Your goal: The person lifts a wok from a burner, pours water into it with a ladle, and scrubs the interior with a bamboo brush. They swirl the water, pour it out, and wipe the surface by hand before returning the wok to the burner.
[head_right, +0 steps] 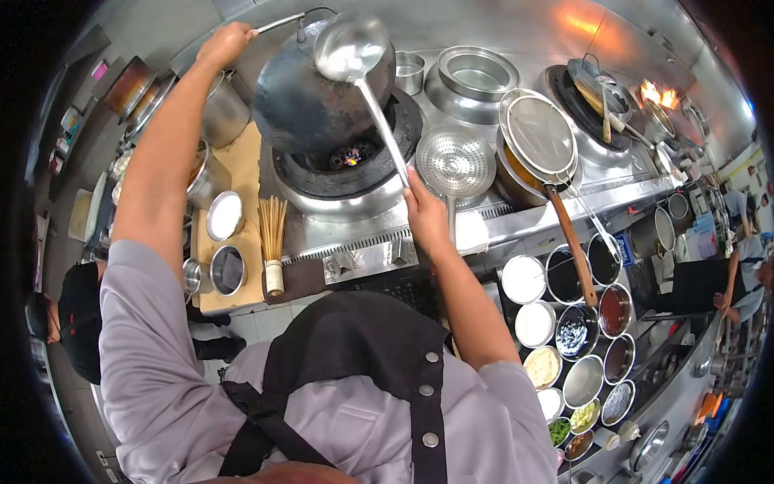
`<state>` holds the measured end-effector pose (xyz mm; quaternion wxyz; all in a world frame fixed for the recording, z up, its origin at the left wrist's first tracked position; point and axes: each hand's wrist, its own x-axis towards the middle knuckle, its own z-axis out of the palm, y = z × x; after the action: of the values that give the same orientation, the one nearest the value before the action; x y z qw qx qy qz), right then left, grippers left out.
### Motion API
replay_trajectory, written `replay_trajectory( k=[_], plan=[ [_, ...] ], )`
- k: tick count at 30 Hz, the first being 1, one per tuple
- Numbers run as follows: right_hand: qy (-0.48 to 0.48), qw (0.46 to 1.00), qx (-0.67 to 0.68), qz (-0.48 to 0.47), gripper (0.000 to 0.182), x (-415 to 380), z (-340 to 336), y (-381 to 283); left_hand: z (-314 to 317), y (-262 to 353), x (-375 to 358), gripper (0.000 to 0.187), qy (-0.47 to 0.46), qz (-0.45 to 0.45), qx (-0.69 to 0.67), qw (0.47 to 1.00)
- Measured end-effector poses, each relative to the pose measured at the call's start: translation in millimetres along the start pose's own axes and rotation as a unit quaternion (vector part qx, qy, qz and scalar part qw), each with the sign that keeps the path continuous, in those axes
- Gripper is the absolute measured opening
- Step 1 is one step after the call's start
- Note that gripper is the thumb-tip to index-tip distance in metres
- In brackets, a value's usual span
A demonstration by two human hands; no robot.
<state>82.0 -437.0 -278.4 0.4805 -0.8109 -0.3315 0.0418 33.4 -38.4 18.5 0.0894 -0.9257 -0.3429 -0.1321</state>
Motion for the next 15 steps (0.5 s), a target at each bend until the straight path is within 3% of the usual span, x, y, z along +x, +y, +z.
replay_trajectory(
  k=[3, 5, 8, 9, 12, 13, 15],
  plan=[
    [-0.017, 0.995, 0.086, 0.041, 0.046, -2, -2, -10, -2, -2, -3, 0.035, 0.004, -0.013, 0.014, 1.000],
    [0.044, 0.988, 0.141, 0.033, 0.045, -16, -5, -17, -1, -4, -4, 0.035, 0.010, -0.011, 0.011, 1.000],
    [0.041, 0.994, 0.101, 0.029, 0.043, 3, -5, -16, 5, -7, -3, 0.035, 0.025, 0.004, -0.006, 1.000],
    [0.043, 0.996, 0.069, -0.022, 0.043, 20, -7, -14, 7, -9, -3, 0.035, 0.036, 0.014, -0.016, 0.999],
    [-0.003, 0.995, 0.099, 0.012, 0.046, 49, -25, -21, 8, -8, 0, 0.034, 0.040, 0.024, -0.008, 0.999],
    [0.034, 0.991, 0.130, -0.027, 0.047, 49, -21, -14, 7, -8, 2, 0.034, 0.044, 0.026, -0.008, 0.999],
    [0.063, 0.986, 0.152, -0.018, 0.044, 34, -24, -23, 2, -1, -3, 0.034, 0.011, 0.004, 0.013, 1.000]
  ],
)
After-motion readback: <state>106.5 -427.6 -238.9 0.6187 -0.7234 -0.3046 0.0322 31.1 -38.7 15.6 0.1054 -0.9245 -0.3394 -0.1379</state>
